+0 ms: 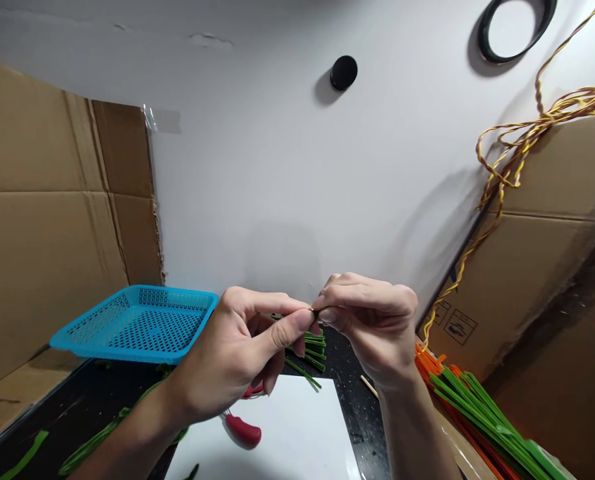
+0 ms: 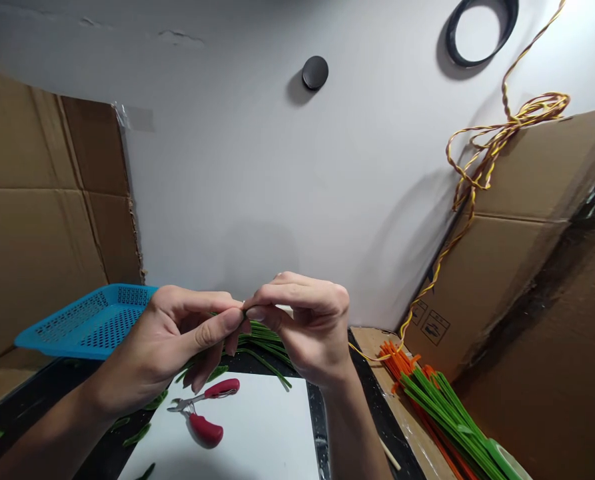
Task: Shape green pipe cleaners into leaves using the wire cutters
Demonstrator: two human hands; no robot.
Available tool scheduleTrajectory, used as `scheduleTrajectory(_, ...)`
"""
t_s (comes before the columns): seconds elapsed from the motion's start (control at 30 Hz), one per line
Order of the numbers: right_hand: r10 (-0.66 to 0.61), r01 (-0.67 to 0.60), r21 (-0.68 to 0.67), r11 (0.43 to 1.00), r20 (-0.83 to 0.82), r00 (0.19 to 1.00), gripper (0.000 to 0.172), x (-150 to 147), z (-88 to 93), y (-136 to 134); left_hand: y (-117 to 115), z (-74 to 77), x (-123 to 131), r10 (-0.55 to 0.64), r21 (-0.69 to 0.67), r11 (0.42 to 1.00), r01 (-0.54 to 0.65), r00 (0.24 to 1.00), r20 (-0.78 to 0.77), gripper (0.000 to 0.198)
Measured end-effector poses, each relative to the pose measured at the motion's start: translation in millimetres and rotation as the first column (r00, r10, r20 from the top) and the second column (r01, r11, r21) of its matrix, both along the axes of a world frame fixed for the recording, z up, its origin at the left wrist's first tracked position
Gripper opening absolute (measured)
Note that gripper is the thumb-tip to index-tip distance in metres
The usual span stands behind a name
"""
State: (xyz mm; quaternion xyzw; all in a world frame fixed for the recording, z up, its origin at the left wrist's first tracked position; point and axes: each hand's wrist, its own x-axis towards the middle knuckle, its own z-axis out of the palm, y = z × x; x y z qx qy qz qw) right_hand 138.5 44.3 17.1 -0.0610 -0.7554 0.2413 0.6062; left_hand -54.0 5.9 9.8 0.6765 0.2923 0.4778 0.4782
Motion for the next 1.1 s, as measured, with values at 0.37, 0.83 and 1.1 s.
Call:
scheduleTrajectory(0.37,-0.096,0.09,-0.164,0.982,-0.032,0.995,0.007,7,2.8,1,-7,15.6,-12,-0.064,-0.074,0.996,0.051,0.982,-0.179,0.042)
scheduleTrajectory(0.83,-0.045,0.059,-0.255,0.965,0.058,0.997,0.008,-1,2.8,-3,9,5.7,-7,-0.224,-0.106,0.97,0.22,0.974,-0.031,0.018)
scheduleTrajectory(1.1,-0.08,0.115,-0.253,0.961,0.145,0.986,0.018,-2,1.5,-2,11,7.5,-10,-0.14,-0.11,0.985,0.135,0.989,-0.041,0.023)
